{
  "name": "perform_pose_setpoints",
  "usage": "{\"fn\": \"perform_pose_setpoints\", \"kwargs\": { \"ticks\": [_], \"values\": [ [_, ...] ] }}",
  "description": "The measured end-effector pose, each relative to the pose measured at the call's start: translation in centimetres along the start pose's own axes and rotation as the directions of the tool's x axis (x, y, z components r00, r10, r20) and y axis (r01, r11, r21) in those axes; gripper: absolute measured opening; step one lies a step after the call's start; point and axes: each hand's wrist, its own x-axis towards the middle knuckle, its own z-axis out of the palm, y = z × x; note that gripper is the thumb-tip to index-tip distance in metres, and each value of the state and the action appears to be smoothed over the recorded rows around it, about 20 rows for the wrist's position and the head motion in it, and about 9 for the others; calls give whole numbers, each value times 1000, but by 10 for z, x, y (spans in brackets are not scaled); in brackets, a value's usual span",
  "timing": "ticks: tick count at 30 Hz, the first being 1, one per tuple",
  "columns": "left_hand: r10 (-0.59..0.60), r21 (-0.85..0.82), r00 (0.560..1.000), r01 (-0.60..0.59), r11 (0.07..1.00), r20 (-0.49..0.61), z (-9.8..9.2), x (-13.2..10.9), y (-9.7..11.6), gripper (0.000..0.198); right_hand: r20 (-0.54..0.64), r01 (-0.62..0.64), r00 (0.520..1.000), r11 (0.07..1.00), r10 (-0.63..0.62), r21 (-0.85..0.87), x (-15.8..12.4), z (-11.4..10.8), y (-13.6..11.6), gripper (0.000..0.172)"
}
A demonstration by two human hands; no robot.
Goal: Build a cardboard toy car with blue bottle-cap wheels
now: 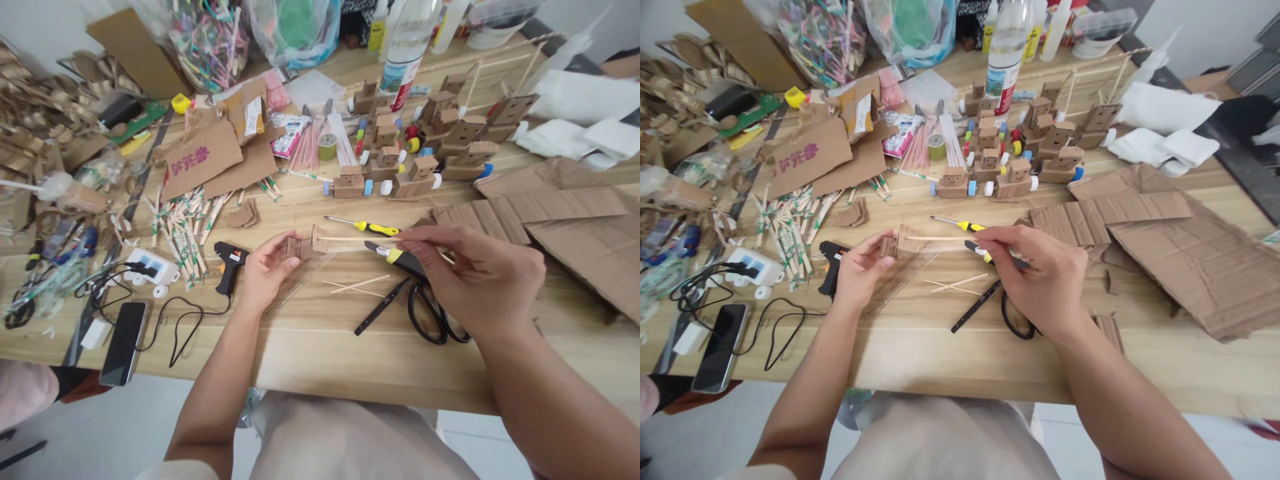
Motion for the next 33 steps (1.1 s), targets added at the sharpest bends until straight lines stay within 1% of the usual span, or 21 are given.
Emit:
{"fn": "perform_pose_setpoints", "kwargs": {
  "ticks": [2, 4, 7, 11, 13, 16, 18, 22, 28, 33],
  "values": [
    [12, 18, 1000, -12, 1000, 11, -1, 0, 0, 50, 7, 62, 998, 998, -62, -31, -1, 0, 0, 20],
    [30, 33, 999, -30, 999, 15, -2, -1, 0, 50, 10, 79, 997, 996, -79, -43, -2, 1, 2, 23],
    [76, 66, 997, -76, 995, 8, -5, 0, -2, 51, 61, 12, 998, 1000, -13, 8, -2, 2, 7, 22],
    [170, 109, 985, -171, 979, 20, -8, 0, -4, 46, 101, -104, 991, 984, 89, 148, -2, 3, 16, 9],
    [216, 140, 976, -218, 966, 24, -9, 1, -5, 43, 131, -158, 983, 964, 132, 213, -1, 4, 19, 6],
    [277, 204, 960, -278, 939, 34, -9, 0, -5, 42, 193, -204, 970, 935, 151, 290, -1, 6, 22, 6],
    [306, 219, 950, -312, 924, 64, -8, -1, -4, 41, 218, -216, 964, 923, 151, 319, -1, 8, 24, 7],
    [332, 229, 937, -348, 909, 108, -5, -4, -1, 40, 242, -215, 959, 931, 145, 295, -3, 13, 25, 5],
    [336, 205, 928, -365, 908, 163, 3, -11, 3, 41, 282, -168, 953, 966, 108, 198, -11, 22, 23, 15],
    [315, 232, 930, -355, 906, 192, 6, -15, 5, 41, 316, -141, 946, 973, 77, 183, -15, 26, 20, 22]
  ]
}}
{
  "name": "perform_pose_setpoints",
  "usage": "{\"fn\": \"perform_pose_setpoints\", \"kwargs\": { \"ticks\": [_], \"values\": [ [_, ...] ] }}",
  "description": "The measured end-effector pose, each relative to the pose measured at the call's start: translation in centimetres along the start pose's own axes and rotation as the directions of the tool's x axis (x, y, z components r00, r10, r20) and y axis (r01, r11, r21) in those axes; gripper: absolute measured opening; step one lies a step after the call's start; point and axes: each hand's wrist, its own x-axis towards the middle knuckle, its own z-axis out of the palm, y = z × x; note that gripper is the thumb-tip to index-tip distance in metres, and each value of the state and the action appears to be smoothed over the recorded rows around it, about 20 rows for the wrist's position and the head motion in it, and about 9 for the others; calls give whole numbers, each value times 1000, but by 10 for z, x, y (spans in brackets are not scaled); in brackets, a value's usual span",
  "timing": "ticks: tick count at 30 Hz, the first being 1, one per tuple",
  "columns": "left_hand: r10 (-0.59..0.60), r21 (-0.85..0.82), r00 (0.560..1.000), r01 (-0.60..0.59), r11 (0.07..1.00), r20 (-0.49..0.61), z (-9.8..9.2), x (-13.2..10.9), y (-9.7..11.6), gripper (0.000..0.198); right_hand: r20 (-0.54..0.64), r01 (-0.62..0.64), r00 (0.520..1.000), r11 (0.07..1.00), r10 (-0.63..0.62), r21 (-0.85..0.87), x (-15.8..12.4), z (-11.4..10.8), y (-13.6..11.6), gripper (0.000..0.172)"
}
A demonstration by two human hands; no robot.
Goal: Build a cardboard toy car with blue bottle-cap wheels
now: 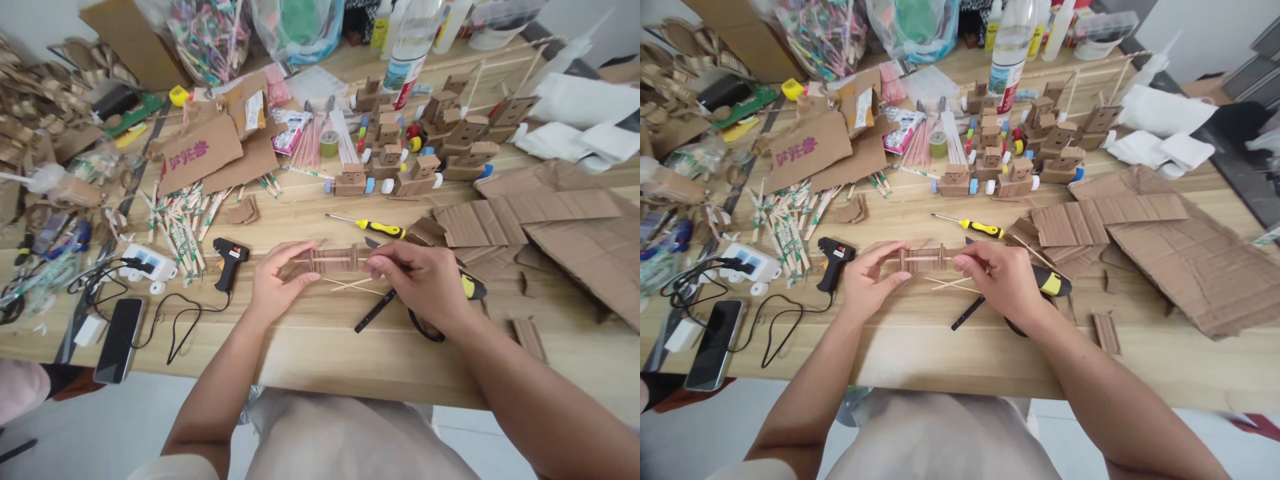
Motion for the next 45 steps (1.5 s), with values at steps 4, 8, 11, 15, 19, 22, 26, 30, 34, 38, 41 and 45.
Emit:
{"fn": "perform_pose_setpoints", "kwargs": {
  "ticks": [4, 8, 11, 15, 19, 22, 26, 30, 34, 38, 41, 45],
  "values": [
    [36, 4, 999, -35, 999, -2, 0, 0, 0, 38, 19, -33, 999, 999, 32, 43, 2, 1, -4, 22],
    [47, -7, 999, -47, 999, -18, -1, -1, 0, 38, 9, -85, 996, 992, 84, 99, 3, 1, -9, 23],
    [12, -10, 1000, -12, 1000, -15, -1, -1, 1, 39, -2, -99, 995, 990, 99, 101, 4, 2, -11, 24],
    [-24, -33, 999, 24, 999, -20, 0, 0, 2, 40, 0, -124, 992, 986, 125, 108, 4, 2, -11, 23],
    [-56, -121, 996, 48, 991, -65, 1, 2, 1, 39, 35, -143, 990, 976, 139, 166, 4, -1, -11, 23],
    [-120, -192, 990, 103, 976, -76, 1, 2, -2, 42, 45, -163, 987, 959, 157, 233, 4, -2, -9, 22],
    [-168, -238, 983, 147, 960, -71, 1, 2, -3, 44, -2, -142, 989, 956, 148, 257, 2, 0, -8, 17],
    [-162, -208, 984, 144, 967, -73, 3, 2, 0, 46, -47, -92, 994, 977, 103, 190, 1, 2, -11, 12],
    [-126, -163, 990, 114, 980, -68, 5, 1, 3, 44, -58, -25, 998, 994, 32, 104, 1, 2, -13, 18],
    [-92, -149, 993, 81, 986, -67, 4, 1, 3, 42, -64, 29, 998, 998, -25, 64, 1, 2, -14, 20],
    [-85, -142, 994, 75, 987, -68, 4, 0, 3, 41, -59, 30, 998, 998, -27, 48, 1, 2, -14, 22],
    [-88, -114, 994, 79, 990, -72, 4, -1, 3, 42, -45, 19, 999, 999, -17, 34, 1, 1, -14, 20]
  ]
}}
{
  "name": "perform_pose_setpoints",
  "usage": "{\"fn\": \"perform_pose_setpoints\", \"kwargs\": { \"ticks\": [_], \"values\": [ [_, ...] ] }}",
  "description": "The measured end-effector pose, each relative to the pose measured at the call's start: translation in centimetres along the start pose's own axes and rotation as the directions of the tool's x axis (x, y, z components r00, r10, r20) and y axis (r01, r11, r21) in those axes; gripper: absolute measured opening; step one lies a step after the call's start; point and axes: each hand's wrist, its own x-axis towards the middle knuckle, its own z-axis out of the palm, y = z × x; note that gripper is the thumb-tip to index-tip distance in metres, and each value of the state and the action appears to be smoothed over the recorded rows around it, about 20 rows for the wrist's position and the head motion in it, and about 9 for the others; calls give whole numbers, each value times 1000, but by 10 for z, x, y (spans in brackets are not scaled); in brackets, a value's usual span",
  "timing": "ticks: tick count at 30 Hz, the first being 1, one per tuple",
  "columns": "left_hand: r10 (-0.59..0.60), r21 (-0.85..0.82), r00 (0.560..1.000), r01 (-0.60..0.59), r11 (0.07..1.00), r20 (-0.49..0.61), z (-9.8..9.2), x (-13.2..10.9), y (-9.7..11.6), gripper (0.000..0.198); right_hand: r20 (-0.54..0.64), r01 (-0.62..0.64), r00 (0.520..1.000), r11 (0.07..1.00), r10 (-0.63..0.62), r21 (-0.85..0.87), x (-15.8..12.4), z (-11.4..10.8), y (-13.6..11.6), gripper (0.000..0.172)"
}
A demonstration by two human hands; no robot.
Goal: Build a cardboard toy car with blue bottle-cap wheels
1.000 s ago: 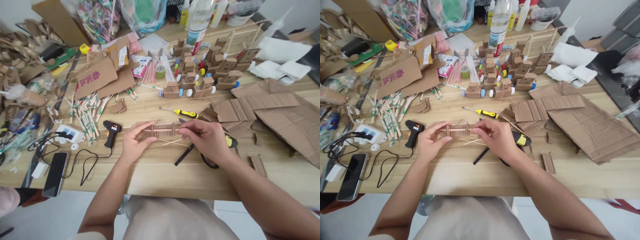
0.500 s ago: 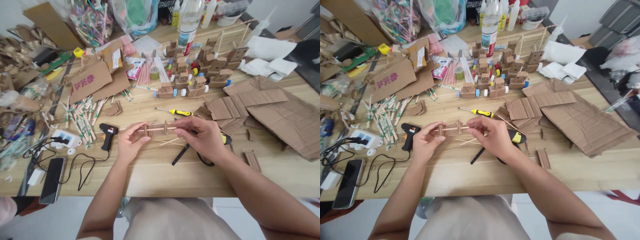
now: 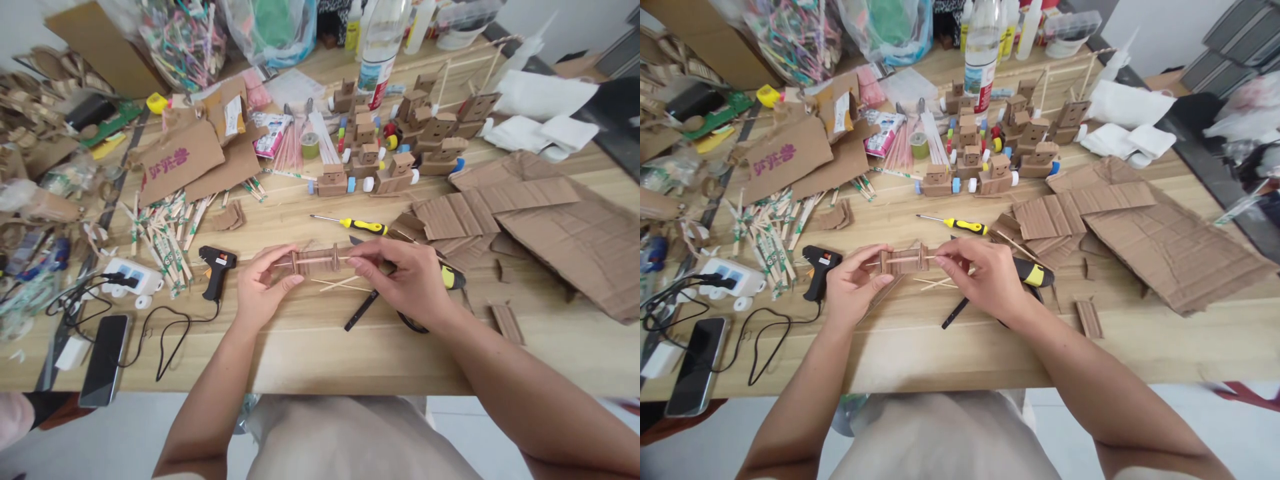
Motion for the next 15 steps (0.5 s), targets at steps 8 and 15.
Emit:
{"fn": "perform_pose_setpoints", "kwargs": {
  "ticks": [8, 15],
  "values": [
    [8, 0, 999, -8, 1000, -34, 0, 0, -1, 41, -36, -21, 999, 1000, 20, -11, 0, -2, 1, 15],
    [14, -30, 1000, -15, 999, -16, 2, 0, 0, 39, -24, -42, 999, 999, 43, 7, -2, 0, 2, 14]
  ]
}}
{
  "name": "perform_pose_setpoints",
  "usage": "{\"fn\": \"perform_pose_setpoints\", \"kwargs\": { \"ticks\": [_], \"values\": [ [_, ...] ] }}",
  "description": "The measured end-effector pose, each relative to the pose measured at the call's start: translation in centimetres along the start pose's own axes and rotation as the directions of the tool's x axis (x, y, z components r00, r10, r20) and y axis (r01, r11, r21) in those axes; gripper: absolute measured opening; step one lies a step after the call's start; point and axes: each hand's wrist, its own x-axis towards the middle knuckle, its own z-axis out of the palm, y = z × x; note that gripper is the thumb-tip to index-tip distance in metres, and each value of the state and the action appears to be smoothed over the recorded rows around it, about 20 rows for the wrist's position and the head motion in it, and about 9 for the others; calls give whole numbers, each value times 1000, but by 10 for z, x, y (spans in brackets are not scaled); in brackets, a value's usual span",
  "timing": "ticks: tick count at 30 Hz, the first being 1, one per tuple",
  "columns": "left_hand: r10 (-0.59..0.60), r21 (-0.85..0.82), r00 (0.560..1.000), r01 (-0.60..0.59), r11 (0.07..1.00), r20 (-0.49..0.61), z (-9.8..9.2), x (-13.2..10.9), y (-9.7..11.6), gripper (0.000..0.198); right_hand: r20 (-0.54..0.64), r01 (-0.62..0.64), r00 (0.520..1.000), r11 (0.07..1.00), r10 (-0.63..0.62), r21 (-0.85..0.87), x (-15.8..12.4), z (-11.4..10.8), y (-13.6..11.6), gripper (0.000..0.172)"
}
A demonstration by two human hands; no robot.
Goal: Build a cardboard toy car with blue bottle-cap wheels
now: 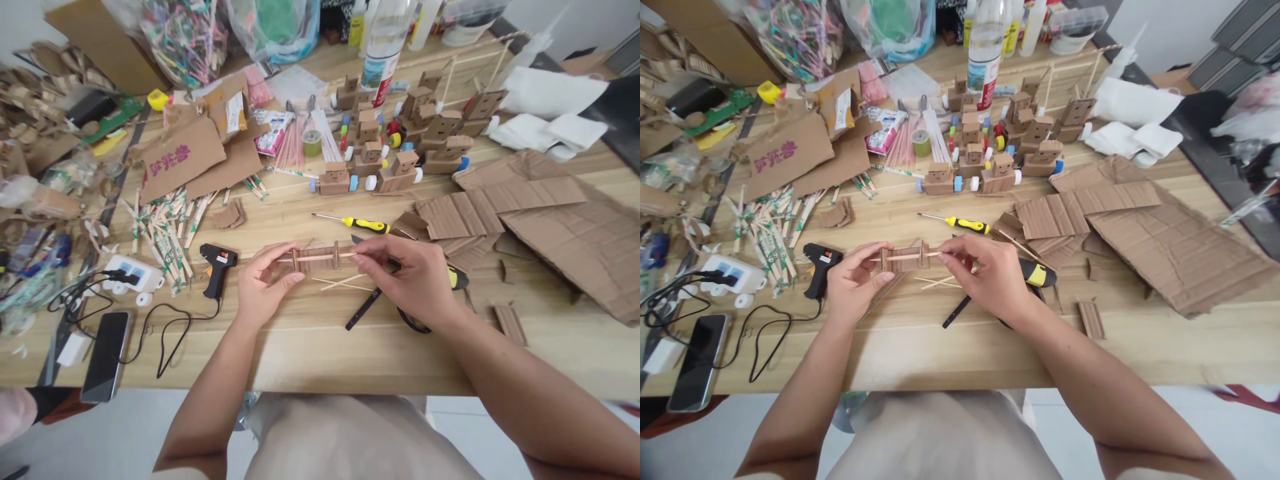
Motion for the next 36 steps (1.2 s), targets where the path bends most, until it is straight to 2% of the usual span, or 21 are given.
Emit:
{"fn": "perform_pose_setpoints", "kwargs": {
  "ticks": [5, 8, 10, 12, 15, 19, 23, 28, 32, 36],
  "values": [
    [-55, 17, 995, 57, 998, -86, -8, 3, -5, 46, 65, 12, 998, 998, -7, -69, -1, 2, 13, 24],
    [-93, 2, 979, 95, 995, -181, -17, 7, -10, 53, 199, 183, 970, 961, -141, -209, -6, 20, 16, 26],
    [-113, -7, 970, 114, 993, -214, -22, 10, -13, 55, 351, 344, 906, 896, -238, -282, -11, 38, 13, 30],
    [-127, 5, 966, 131, 991, -224, -25, 11, -15, 55, 490, 460, 828, 830, -273, -316, -15, 57, 9, 44],
    [-124, 87, 966, 147, 985, -226, -26, 12, -17, 49, 597, 538, 754, 780, -275, -320, -20, 73, 6, 61],
    [-128, 250, 974, 174, 953, -188, -25, 10, -18, 37, 618, 542, 747, 761, -243, -356, -28, 66, 9, 61],
    [-153, 308, 979, 189, 933, -135, -21, 9, -19, 33, 611, 531, 760, 754, -223, -385, -35, 52, 9, 56],
    [-54, 261, 966, 122, 958, -253, -22, 11, -19, 39, 614, 542, 758, 735, -218, -408, -16, 62, 2, 47],
    [19, 243, 950, 61, 968, -313, -25, 14, -18, 42, 672, 562, 712, 740, -204, -370, 1, 78, 2, 48],
    [47, 280, 945, 48, 959, -325, -28, 15, -18, 40, 690, 612, 676, 717, -257, -333, -15, 72, 10, 47]
  ]
}}
